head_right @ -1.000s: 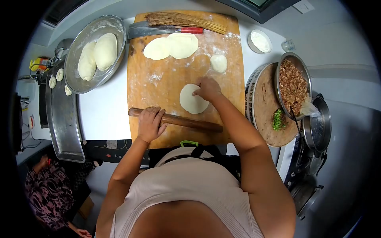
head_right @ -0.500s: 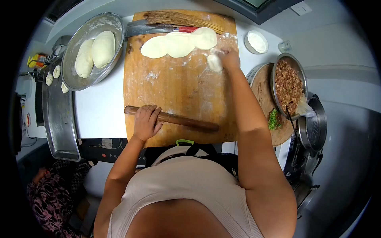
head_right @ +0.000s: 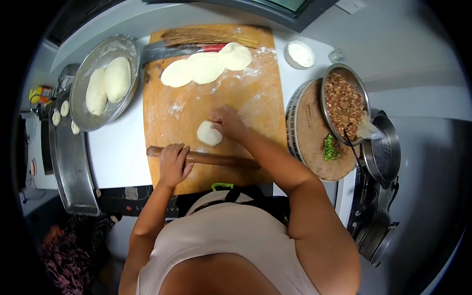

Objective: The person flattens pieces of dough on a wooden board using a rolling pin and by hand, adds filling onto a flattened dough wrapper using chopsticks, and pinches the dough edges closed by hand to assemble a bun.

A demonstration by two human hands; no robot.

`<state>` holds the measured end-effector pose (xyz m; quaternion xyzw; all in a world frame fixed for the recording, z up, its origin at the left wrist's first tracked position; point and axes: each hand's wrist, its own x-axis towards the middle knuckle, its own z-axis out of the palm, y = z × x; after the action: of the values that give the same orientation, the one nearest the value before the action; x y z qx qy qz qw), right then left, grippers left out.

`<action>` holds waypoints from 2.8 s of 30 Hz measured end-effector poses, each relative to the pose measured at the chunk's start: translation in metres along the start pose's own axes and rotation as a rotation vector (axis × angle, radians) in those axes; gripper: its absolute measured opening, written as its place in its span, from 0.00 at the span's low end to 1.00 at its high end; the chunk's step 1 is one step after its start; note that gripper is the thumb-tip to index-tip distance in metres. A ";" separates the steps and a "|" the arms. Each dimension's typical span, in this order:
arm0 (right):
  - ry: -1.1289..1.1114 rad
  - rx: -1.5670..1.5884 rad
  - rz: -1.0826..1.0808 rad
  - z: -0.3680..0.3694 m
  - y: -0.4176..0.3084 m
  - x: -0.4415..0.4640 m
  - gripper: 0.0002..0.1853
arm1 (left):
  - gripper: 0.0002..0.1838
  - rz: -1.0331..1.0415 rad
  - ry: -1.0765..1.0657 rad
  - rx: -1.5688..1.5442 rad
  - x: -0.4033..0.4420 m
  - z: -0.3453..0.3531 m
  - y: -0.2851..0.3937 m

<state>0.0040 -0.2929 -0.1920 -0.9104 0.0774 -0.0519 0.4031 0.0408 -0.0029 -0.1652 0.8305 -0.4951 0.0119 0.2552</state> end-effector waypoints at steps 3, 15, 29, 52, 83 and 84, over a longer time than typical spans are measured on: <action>0.285 0.002 0.247 -0.056 0.009 0.033 0.11 | 0.27 -0.002 0.001 0.023 0.000 0.002 0.000; 0.212 -0.419 0.724 -0.263 0.217 0.148 0.09 | 0.28 -0.203 -0.001 -0.129 0.035 -0.006 0.037; 0.302 0.822 0.340 -0.194 0.085 0.087 0.08 | 0.19 -0.458 -0.351 -0.309 0.114 0.011 0.016; -0.433 -0.418 -0.504 0.002 -0.041 -0.037 0.30 | 0.28 -0.034 -0.066 -0.019 -0.014 -0.007 0.016; -0.116 -0.168 0.244 -0.049 -0.043 -0.038 0.20 | 0.22 -0.095 0.056 0.025 0.015 0.008 0.053; -0.152 -0.172 0.304 -0.053 -0.048 -0.044 0.20 | 0.22 -0.096 0.061 0.030 0.016 0.010 0.054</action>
<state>-0.0423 -0.2915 -0.1221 -0.9206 0.1875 0.0855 0.3316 0.0014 -0.0408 -0.1477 0.8563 -0.4464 0.0322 0.2579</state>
